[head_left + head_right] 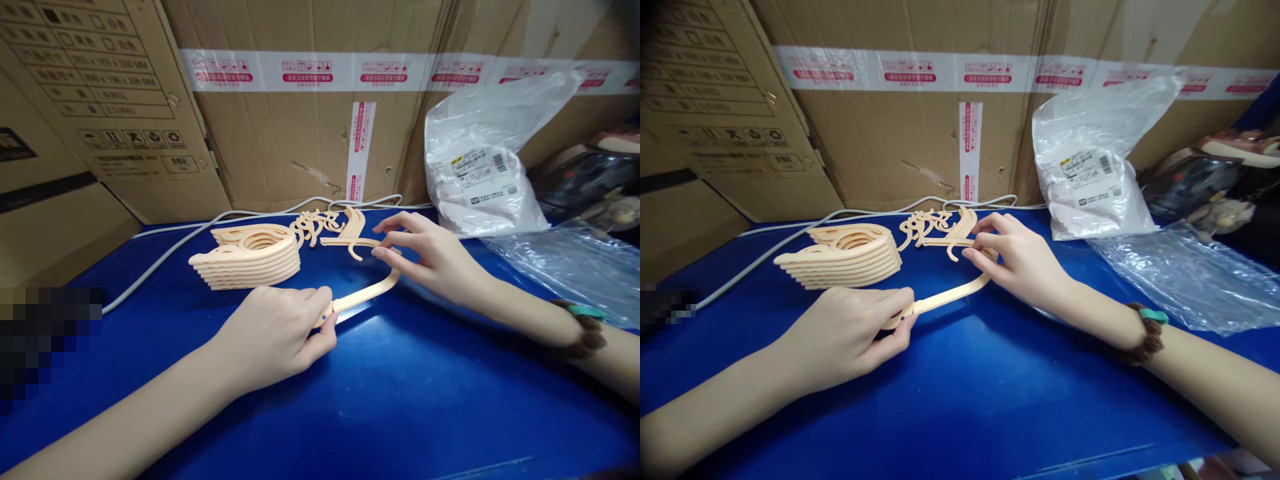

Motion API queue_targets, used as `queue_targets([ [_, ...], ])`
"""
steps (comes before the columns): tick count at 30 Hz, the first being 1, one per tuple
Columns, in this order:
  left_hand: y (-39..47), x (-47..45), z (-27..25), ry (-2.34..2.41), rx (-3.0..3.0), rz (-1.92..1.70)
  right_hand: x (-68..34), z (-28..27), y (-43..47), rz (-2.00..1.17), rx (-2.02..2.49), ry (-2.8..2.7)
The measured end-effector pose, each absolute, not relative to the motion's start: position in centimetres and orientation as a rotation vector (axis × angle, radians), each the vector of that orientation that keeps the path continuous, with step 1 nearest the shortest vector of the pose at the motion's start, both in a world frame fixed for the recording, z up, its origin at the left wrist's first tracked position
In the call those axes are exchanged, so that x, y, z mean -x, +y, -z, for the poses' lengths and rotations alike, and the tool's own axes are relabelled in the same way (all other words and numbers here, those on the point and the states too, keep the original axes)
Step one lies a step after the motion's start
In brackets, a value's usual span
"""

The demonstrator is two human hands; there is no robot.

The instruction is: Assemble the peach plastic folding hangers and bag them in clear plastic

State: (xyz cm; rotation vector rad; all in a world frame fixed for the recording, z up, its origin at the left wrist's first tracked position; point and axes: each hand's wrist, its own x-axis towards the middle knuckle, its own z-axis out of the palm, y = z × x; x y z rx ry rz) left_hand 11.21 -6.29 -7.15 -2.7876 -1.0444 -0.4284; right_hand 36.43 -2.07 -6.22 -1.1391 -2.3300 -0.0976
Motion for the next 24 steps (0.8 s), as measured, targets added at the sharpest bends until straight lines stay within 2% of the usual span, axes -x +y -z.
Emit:
queue_targets([
  [6, -6.27, -11.28, 7.03, -1.026, 2.766, 0.421, -36.60, 6.96, -1.20, -0.086, 1.238, -2.419],
  [18, -6.67, -11.44, 6.83, -0.759, 3.068, 0.306, -36.52, 7.07, -1.34, 0.133, 1.243, -2.581],
  [24, -6.38, -11.52, 6.81, -0.725, 3.078, 0.360, -36.45, 7.24, -1.37, 0.162, 1.295, -2.600],
])
